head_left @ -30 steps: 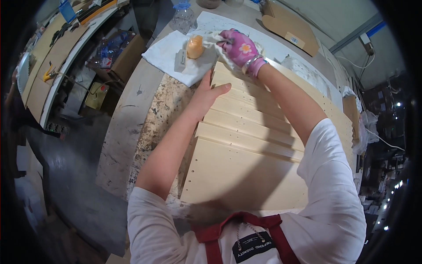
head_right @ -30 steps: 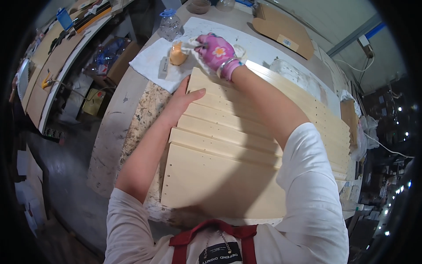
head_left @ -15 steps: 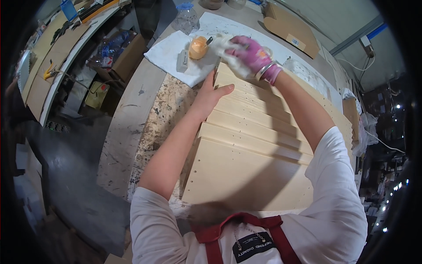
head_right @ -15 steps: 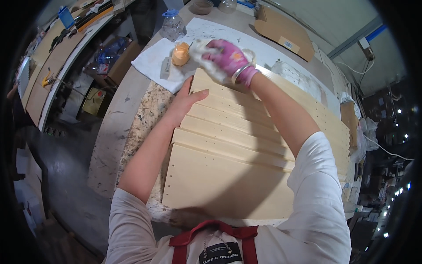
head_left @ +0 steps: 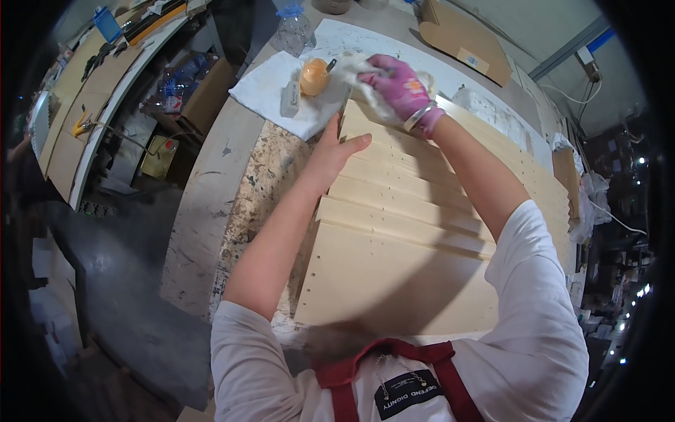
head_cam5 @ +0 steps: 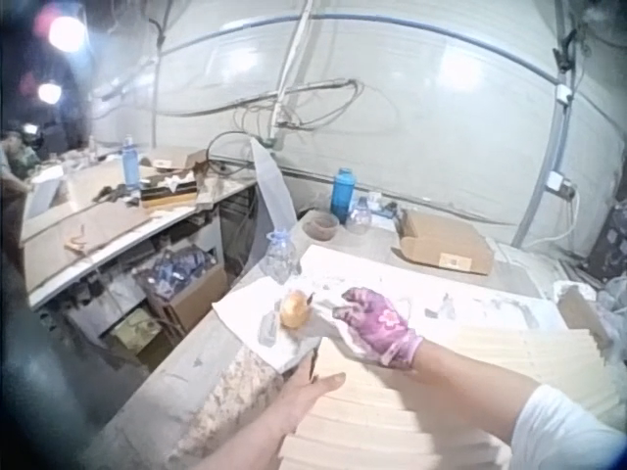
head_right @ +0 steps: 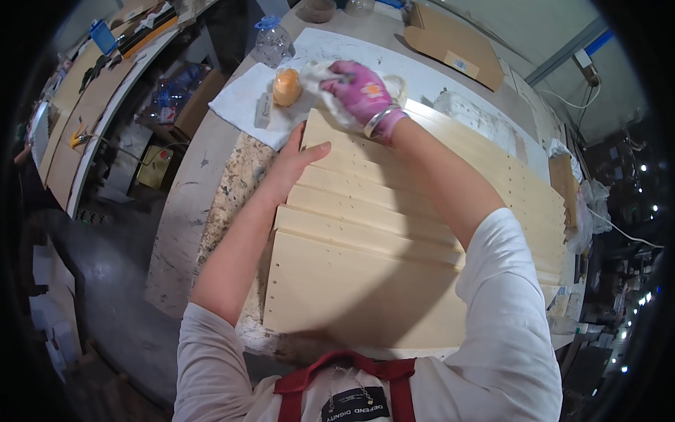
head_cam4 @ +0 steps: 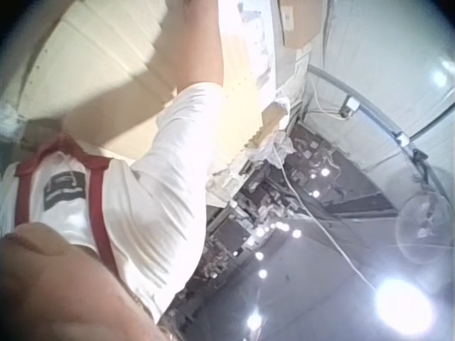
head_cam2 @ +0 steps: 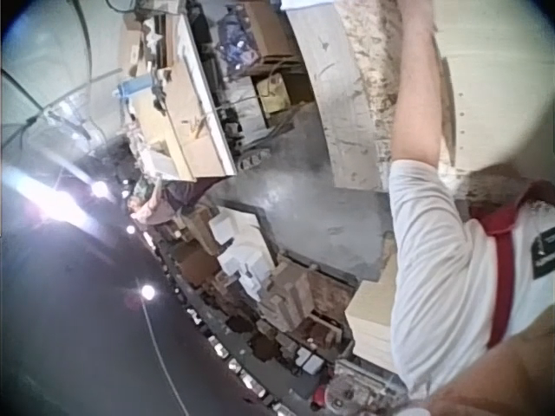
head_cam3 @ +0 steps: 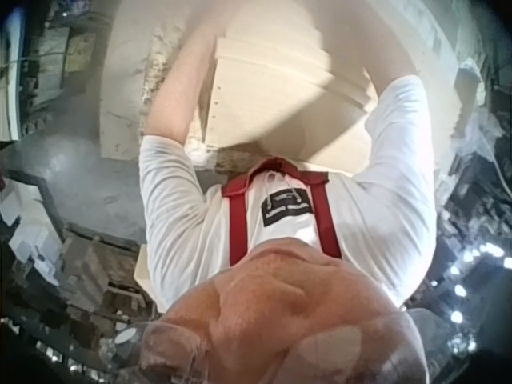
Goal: The person wipes down wooden panels with a cloth, applies paint to small holes using a brush, and wipes the surfaces again before stacking the panels.
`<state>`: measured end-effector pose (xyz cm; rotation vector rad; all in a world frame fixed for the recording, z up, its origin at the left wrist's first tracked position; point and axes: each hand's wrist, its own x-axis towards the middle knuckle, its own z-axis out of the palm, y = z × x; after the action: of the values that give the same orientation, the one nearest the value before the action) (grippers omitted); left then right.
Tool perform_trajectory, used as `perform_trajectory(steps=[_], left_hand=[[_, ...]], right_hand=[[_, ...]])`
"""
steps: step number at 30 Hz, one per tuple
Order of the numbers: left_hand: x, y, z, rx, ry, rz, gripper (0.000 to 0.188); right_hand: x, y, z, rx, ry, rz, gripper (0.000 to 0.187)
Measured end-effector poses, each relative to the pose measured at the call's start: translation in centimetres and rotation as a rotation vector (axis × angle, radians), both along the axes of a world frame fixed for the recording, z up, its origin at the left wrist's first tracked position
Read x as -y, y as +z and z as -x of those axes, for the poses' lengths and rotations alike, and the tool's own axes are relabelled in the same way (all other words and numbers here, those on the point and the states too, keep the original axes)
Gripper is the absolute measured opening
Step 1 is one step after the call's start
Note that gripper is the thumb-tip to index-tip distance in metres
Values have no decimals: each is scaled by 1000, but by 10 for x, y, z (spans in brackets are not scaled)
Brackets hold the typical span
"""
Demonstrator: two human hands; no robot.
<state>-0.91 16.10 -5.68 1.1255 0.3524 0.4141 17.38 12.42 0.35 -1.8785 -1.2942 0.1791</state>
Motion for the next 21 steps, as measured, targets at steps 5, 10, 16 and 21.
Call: perform_trajectory(steps=[5,10,16,21], left_hand=[[-2,6,6,-8,-1,-8,80],[2,9,1,-25,0,-18,73],[7,26,8,-14,-21,47,71],[8,31,12,-55,-39,122,77]], right_hand=[[32,25,-23,-785,-63,-217,35],[52,7,-74,-1893,387,-383,34],[51,-8,-80,-1643,242,-334,34],[55,1,-77,-1708,244,-370,32]])
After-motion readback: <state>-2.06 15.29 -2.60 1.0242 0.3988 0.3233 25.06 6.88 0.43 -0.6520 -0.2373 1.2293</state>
